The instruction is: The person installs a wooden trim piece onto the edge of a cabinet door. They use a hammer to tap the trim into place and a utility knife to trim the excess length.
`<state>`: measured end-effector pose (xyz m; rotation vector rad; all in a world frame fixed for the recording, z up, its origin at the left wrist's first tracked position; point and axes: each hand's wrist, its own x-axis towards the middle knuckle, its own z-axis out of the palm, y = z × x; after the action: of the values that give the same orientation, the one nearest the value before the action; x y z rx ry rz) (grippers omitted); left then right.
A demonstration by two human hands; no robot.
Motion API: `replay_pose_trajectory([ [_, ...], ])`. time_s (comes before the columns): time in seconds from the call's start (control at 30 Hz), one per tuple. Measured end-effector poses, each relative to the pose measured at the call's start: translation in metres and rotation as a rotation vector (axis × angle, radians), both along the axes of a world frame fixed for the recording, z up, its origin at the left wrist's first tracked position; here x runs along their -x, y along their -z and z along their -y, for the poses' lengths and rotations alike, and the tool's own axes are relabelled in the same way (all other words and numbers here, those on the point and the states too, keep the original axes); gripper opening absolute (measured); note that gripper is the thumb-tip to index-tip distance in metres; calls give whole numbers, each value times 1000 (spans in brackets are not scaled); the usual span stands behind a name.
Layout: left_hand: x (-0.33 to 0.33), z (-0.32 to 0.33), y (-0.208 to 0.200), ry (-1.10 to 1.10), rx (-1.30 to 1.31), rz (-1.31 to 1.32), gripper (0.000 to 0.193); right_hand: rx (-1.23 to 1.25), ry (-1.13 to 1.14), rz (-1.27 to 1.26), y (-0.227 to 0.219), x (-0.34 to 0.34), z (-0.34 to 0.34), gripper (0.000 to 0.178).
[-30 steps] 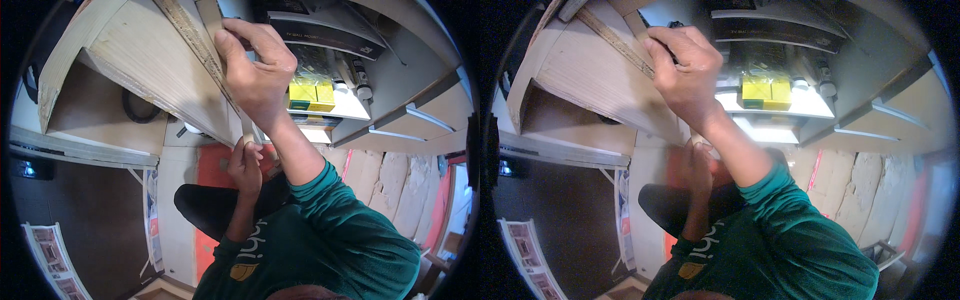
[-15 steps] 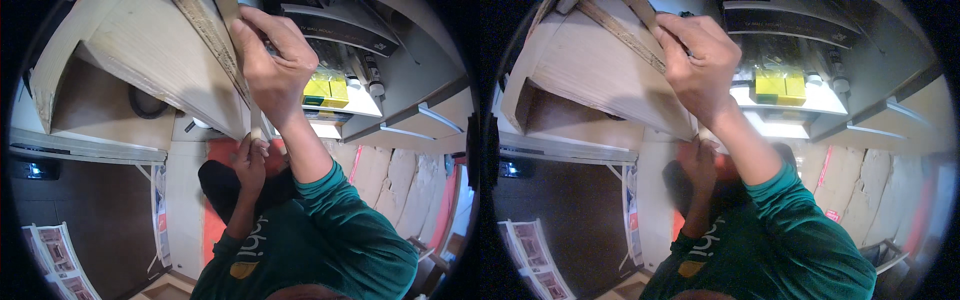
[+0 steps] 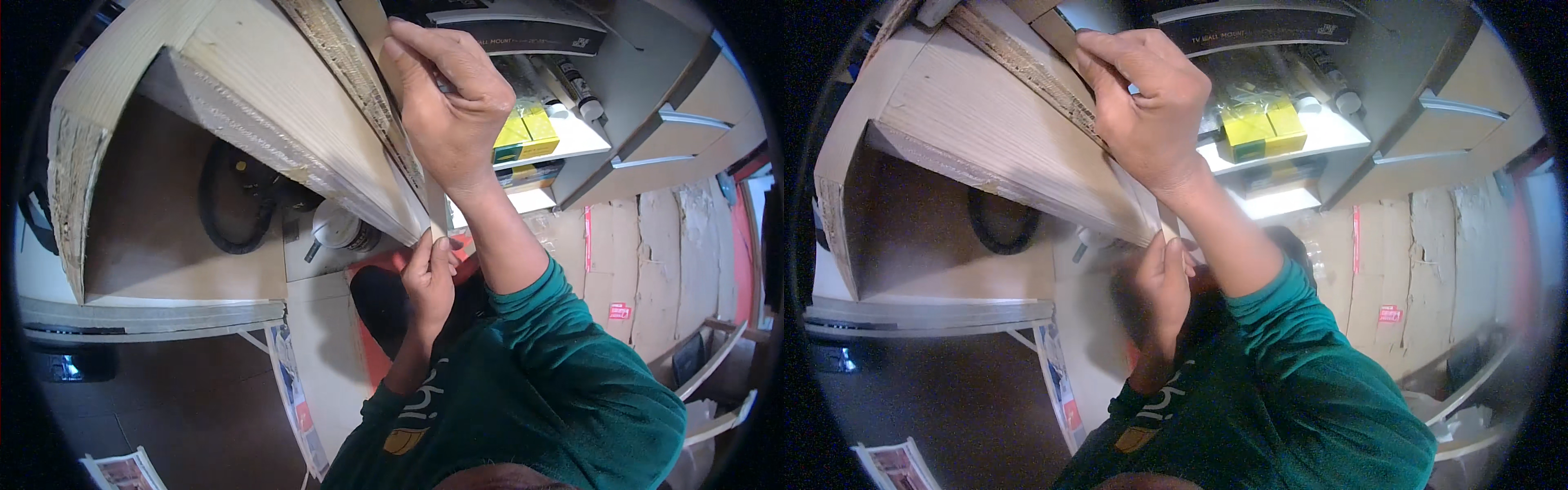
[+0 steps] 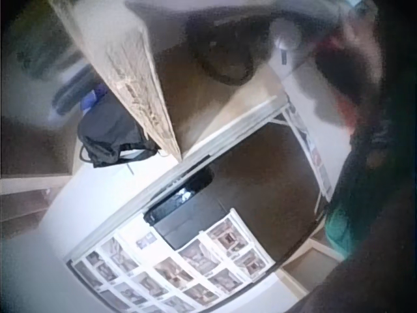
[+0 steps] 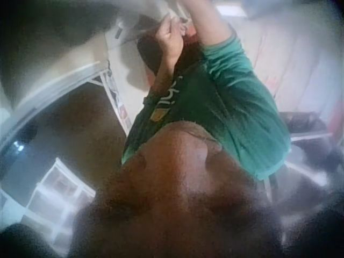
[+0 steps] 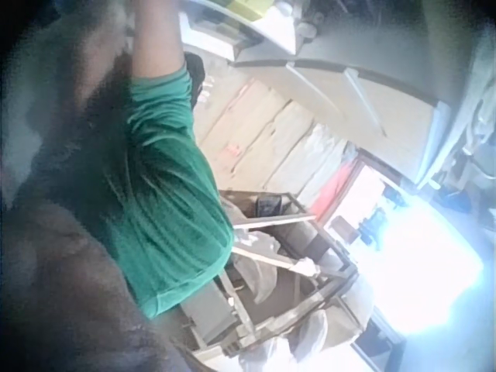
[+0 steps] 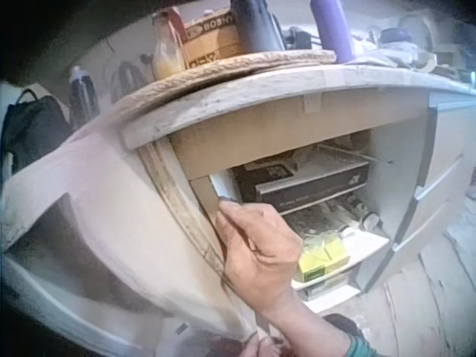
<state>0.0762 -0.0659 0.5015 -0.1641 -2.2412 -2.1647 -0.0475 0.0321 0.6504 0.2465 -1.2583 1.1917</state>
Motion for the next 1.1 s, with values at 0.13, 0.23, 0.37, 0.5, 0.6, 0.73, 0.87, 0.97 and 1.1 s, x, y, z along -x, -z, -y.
replay_pose_trajectory([
  [0.13, -1, -3, 5, -26, -79, -60, 17, 46, -15, 26, 1, -1, 4, 15],
  [0.23, -3, 0, 8, -35, -96, -83, 14, 124, -45, 57, 0, -3, 11, 15],
  [0.37, -6, 8, 16, -29, -9, -41, 25, 159, -48, 63, -5, -5, 15, 13],
  [0.5, -8, 4, -8, -39, 129, 74, 23, 123, -42, 33, -3, -3, 12, 13],
  [0.6, -7, 6, -8, -30, 144, 93, 21, 128, -52, 38, -3, -5, 12, 15],
  [0.73, -8, 5, -15, -36, 198, 24, 19, 96, -11, 20, 0, -3, 12, 16],
  [0.87, -7, 7, -6, -21, 153, -13, 19, 105, -21, 1, -1, -1, 12, 16],
  [0.97, -7, 7, -6, -27, 157, -1, 19, 102, -21, 26, -1, -2, 12, 15],
  [1.1, -8, 6, -6, -48, 194, -25, 19, 118, 1, 27, -2, -1, 13, 15],
])
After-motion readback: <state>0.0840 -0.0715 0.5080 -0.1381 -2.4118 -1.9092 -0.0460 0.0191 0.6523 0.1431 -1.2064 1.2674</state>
